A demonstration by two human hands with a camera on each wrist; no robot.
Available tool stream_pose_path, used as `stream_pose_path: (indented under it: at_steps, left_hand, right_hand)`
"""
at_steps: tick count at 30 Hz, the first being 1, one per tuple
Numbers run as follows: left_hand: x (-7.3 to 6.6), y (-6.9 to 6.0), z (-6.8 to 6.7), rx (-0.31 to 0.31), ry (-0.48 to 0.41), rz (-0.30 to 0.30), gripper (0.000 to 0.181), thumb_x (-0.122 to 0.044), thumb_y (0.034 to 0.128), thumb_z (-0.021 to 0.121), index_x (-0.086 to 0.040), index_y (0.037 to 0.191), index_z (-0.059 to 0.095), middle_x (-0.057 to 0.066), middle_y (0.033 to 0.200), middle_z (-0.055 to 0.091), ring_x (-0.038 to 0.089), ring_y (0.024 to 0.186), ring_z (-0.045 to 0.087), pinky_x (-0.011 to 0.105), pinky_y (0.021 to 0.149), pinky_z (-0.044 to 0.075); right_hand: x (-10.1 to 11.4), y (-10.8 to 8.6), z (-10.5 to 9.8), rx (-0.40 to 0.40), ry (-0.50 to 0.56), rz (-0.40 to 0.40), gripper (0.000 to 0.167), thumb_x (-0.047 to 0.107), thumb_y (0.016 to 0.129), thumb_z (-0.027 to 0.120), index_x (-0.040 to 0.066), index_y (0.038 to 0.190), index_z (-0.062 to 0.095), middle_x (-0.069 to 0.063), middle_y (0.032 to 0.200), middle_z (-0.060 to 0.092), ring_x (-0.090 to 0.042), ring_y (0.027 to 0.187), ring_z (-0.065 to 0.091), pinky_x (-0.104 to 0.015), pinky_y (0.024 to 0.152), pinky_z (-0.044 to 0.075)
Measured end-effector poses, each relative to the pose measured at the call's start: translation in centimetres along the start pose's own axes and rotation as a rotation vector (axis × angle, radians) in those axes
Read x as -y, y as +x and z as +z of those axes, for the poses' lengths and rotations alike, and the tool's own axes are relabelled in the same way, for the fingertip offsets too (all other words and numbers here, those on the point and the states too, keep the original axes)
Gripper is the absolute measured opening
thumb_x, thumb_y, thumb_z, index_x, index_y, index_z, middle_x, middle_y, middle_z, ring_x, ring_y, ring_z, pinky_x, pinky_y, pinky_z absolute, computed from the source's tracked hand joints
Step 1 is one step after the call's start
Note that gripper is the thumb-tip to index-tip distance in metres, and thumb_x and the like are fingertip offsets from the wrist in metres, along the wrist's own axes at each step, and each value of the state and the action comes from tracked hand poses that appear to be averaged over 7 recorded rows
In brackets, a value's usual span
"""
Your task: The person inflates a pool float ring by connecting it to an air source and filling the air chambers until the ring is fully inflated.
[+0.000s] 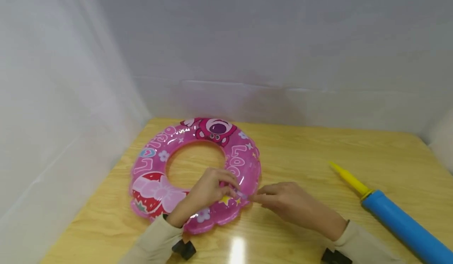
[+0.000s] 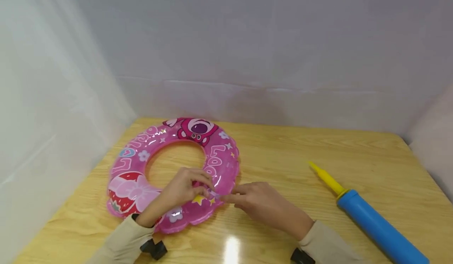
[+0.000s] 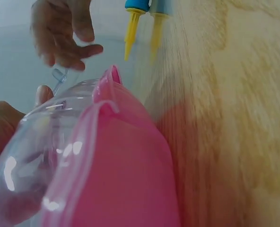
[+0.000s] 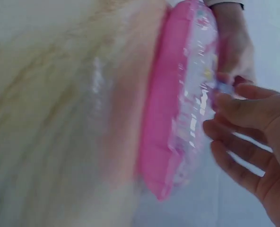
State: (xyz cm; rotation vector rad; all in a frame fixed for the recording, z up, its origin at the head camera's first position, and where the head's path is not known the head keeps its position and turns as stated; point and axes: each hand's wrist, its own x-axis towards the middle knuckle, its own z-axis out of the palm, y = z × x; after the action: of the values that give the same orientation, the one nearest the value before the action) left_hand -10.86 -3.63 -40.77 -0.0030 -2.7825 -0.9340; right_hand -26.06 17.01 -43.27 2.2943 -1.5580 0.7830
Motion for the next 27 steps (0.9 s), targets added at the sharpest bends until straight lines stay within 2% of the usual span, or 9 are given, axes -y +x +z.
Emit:
stream_pose_path:
  at_steps: [2,5,10,13,17,21,24,27]
  left_hand:
    - [0.2,0.1,0.1,0.0,0.002,-0.012,0.013,-0.007,0.0734,0.079,-0.012,0.086,0.076,-0.006,0.087,0.069,0.007,0.081,0.056,0.027,0.077,0.051]
    - [0.3,0.1,0.1,0.003,-0.031,-0.037,0.012,-0.007,0.0736,0.079,-0.01,0.085,0.076,-0.006,0.089,0.066,0.012,0.093,0.057,0.033,0.091,0.048]
    - [0.4,0.0,-0.2,0.033,-0.088,-0.065,0.012,-0.006,0.0744,0.078,-0.006,0.086,0.076,-0.001,0.094,0.062,0.015,0.096,0.056,0.033,0.092,0.048]
    - [0.4,0.0,-0.5,0.067,-0.092,-0.082,0.014,-0.008,0.0751,0.078,-0.006,0.089,0.075,0.0,0.098,0.062,0.016,0.1,0.055,0.035,0.095,0.046]
    - [0.4,0.1,-0.8,0.129,-0.057,-0.102,0.027,-0.014,0.0724,0.082,-0.007,0.098,0.074,0.0,0.108,0.062,0.02,0.11,0.054,0.043,0.102,0.042]
    - [0.4,0.0,-0.9,0.164,0.0,-0.106,0.039,-0.022,0.0676,0.086,-0.01,0.103,0.073,0.0,0.114,0.06,0.021,0.114,0.053,0.045,0.104,0.039]
    - [0.4,0.0,-0.7,0.136,0.026,-0.081,0.035,-0.021,0.0675,0.086,-0.009,0.098,0.075,0.001,0.109,0.063,0.02,0.108,0.056,0.042,0.101,0.043]
    - [0.4,0.0,-0.3,0.096,0.04,-0.071,0.029,-0.018,0.0665,0.087,-0.008,0.091,0.076,0.001,0.103,0.065,0.018,0.101,0.058,0.036,0.096,0.046]
  right_hand:
    - [-0.3,0.7,1.1,-0.027,0.073,-0.017,0.045,0.001,0.076,0.076,0.016,0.118,0.069,0.0,0.105,0.071,-0.012,0.089,0.068,-0.021,0.078,0.054]
    - [-0.9,1.5,2.2,-0.075,0.189,-0.02,0.044,-0.002,0.076,0.075,0.011,0.118,0.068,-0.002,0.1,0.072,-0.011,0.085,0.069,-0.017,0.077,0.053]
    - [-1.6,2.6,3.4,-0.142,0.414,0.0,0.033,-0.007,0.077,0.073,0.002,0.109,0.069,-0.007,0.095,0.073,-0.012,0.083,0.07,-0.014,0.077,0.052]
    - [-1.8,3.1,3.9,-0.171,0.516,0.048,0.025,-0.006,0.079,0.072,0.0,0.103,0.07,-0.009,0.093,0.073,-0.014,0.082,0.07,-0.016,0.075,0.053]
    - [-1.7,3.5,4.4,-0.147,0.649,0.237,0.02,0.003,0.084,0.07,0.0,0.104,0.069,-0.009,0.088,0.073,-0.012,0.076,0.07,-0.02,0.07,0.055]
    - [-1.5,3.8,4.4,-0.019,0.96,0.491,0.021,0.01,0.091,0.064,0.0,0.109,0.066,-0.011,0.08,0.071,-0.015,0.068,0.068,-0.031,0.065,0.058]
    - [-1.4,4.0,4.4,0.044,1.193,0.649,0.021,0.009,0.093,0.062,-0.004,0.11,0.064,-0.015,0.077,0.069,-0.019,0.063,0.068,-0.037,0.061,0.058]
    - [-1.4,4.2,4.6,0.058,1.287,0.718,0.02,0.006,0.093,0.061,-0.008,0.108,0.063,-0.018,0.076,0.069,-0.018,0.062,0.067,-0.035,0.06,0.058]
